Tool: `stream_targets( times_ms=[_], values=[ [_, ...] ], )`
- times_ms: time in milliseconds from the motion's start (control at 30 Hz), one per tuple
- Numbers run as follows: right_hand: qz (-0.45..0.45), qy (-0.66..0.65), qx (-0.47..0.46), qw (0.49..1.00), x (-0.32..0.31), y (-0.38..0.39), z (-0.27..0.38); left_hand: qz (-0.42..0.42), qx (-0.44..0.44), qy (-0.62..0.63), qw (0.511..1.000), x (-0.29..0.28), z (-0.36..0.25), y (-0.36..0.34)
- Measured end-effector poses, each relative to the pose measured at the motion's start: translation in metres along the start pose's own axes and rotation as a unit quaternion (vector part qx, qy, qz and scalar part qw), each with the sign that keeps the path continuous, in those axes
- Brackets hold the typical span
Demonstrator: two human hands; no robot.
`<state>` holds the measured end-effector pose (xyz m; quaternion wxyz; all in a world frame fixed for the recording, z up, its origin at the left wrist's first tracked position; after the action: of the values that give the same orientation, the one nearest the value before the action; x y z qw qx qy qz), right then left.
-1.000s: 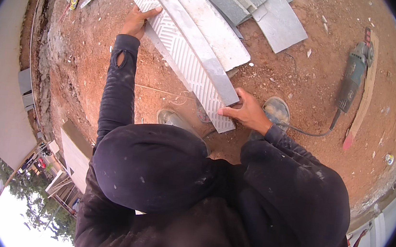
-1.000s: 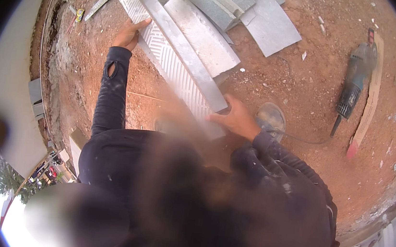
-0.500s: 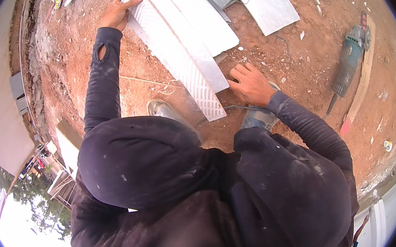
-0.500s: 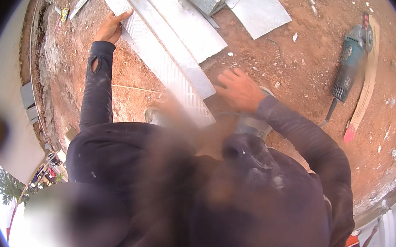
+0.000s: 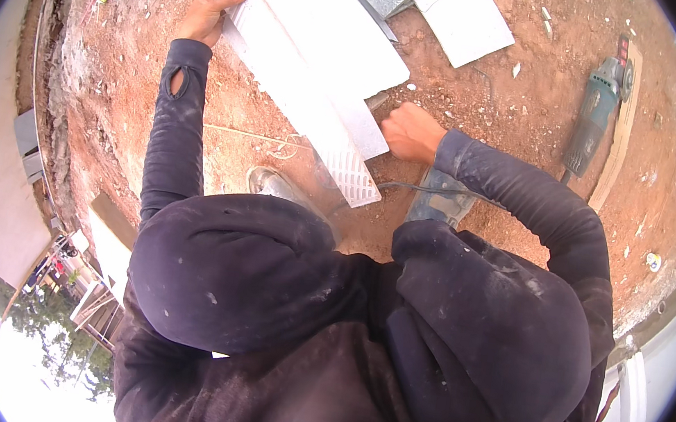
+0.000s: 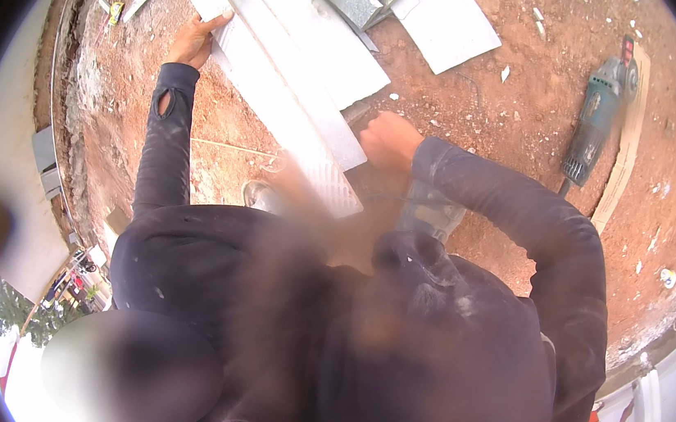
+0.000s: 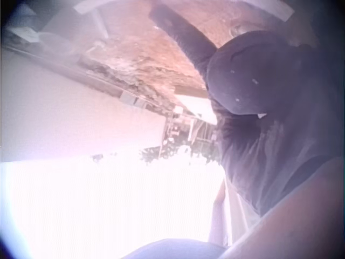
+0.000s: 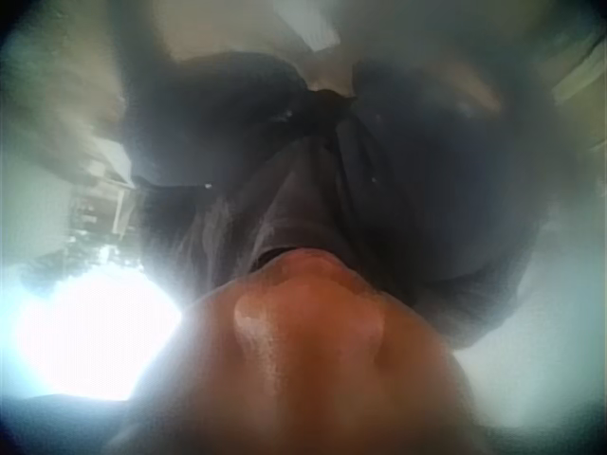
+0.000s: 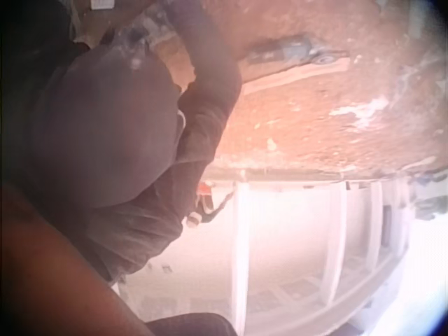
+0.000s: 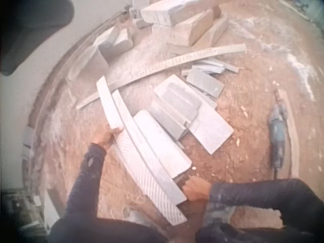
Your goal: The person measures and marks a long white tile strip using a tape measure and a red marker. They then use an angle grinder to cut the tile along the marked line. After cutting, they measure and mark another section of the tile strip.
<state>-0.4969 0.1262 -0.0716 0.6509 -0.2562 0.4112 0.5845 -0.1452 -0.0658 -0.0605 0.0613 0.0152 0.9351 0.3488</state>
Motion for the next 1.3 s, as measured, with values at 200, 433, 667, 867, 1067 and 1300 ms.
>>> stream_targets(
  times_ms=[200,433,667,867,1067,1300],
  values=[
    [-0.018,-0.031,0.007,0.999,0.009,-0.004,-0.004,-0.020,-0.006,-0.011,1.000,0.003,-0.003,0.004],
    [0.034,0.018,-0.068,0.997,-0.001,-0.012,0.003,-0.016,-0.012,0.015,1.000,-0.004,-0.004,0.004],
    [-0.045,-0.018,-0.071,0.996,-0.007,0.026,-0.002,-0.017,-0.013,-0.001,1.000,-0.001,-0.004,0.002],
    [-0.069,-0.072,0.001,0.995,-0.020,0.033,0.005,-0.017,-0.003,0.010,1.000,0.002,-0.004,0.006],
    [-0.101,-0.032,0.052,0.993,-0.022,0.056,0.015,0.000,0.001,0.004,1.000,-0.001,-0.003,0.003],
    [-0.207,0.011,0.122,0.971,-0.039,0.097,0.013,-0.003,-0.005,-0.025,1.000,-0.004,0.001,-0.004]
  ],
)
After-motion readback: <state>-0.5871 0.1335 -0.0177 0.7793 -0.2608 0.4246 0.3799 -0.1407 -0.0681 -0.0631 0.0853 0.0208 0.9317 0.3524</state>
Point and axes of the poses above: each hand's wrist, its own y-axis away from the middle knuckle, its own x-axis out of the palm, z = x × y, the point moved 3 cm from there along -y, towards the middle knuckle, and after that the axes turned 11 degrees about -x, right-handed, at the moved point
